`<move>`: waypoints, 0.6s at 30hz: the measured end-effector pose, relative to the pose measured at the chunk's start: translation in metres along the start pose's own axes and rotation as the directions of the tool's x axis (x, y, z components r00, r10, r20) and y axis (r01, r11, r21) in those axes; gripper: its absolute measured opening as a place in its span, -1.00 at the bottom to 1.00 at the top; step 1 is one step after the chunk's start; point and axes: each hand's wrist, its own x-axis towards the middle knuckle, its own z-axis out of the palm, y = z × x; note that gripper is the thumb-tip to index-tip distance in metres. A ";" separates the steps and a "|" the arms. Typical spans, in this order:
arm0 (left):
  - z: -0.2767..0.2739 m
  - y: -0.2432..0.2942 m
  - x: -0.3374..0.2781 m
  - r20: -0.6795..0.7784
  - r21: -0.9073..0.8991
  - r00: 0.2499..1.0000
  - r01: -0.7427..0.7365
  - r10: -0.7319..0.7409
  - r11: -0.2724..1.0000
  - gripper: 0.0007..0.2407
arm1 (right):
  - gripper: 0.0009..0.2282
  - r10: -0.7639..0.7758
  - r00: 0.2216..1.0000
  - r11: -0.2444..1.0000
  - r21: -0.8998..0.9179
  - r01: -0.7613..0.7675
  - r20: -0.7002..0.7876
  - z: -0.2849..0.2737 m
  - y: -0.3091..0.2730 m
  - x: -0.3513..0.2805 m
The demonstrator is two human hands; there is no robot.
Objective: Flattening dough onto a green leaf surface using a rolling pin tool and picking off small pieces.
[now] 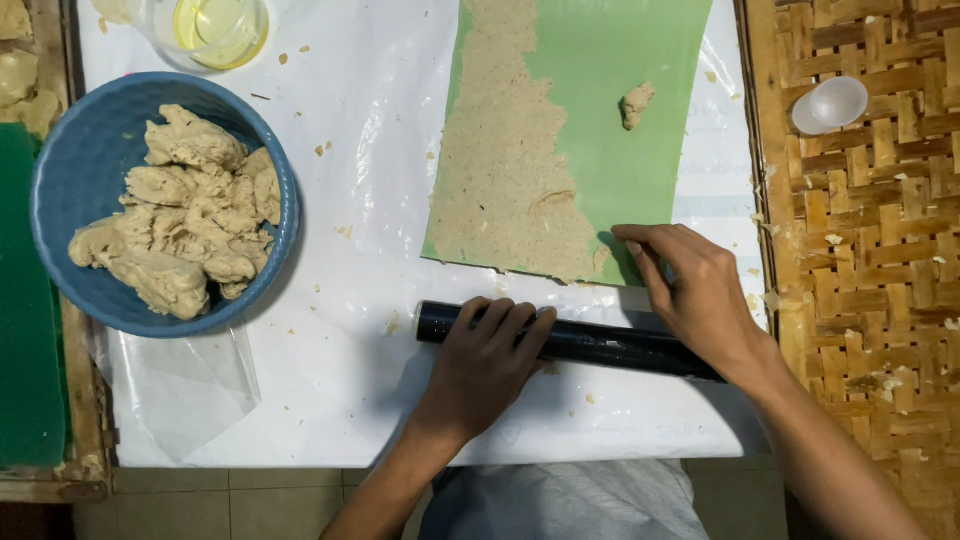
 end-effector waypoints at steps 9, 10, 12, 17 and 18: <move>-0.035 -0.029 0.063 -0.066 -0.092 0.992 0.100 -0.106 0.991 -0.60 | -0.80 -0.090 0.991 0.938 -0.326 0.118 0.102 -0.024 0.012 0.013; -0.032 -0.032 0.068 -0.073 -0.089 0.992 0.094 -0.100 0.992 -0.60 | -0.80 -0.093 0.991 0.936 -0.330 0.119 0.094 -0.020 0.014 0.015; -0.027 -0.037 0.073 0.004 -0.084 0.994 0.106 -0.107 0.991 -0.56 | -0.81 -0.065 0.993 0.941 -0.324 0.092 0.094 -0.011 0.019 0.017; -0.017 -0.039 0.076 0.014 -0.121 0.992 0.128 -0.127 0.984 -0.54 | -0.63 -0.056 0.996 0.919 -0.387 0.076 0.063 0.005 0.021 0.015; -0.020 -0.035 0.074 -0.051 -0.147 0.990 0.123 -0.132 0.981 -0.54 | -0.58 -0.064 0.994 0.914 -0.395 0.094 0.088 0.006 0.020 0.012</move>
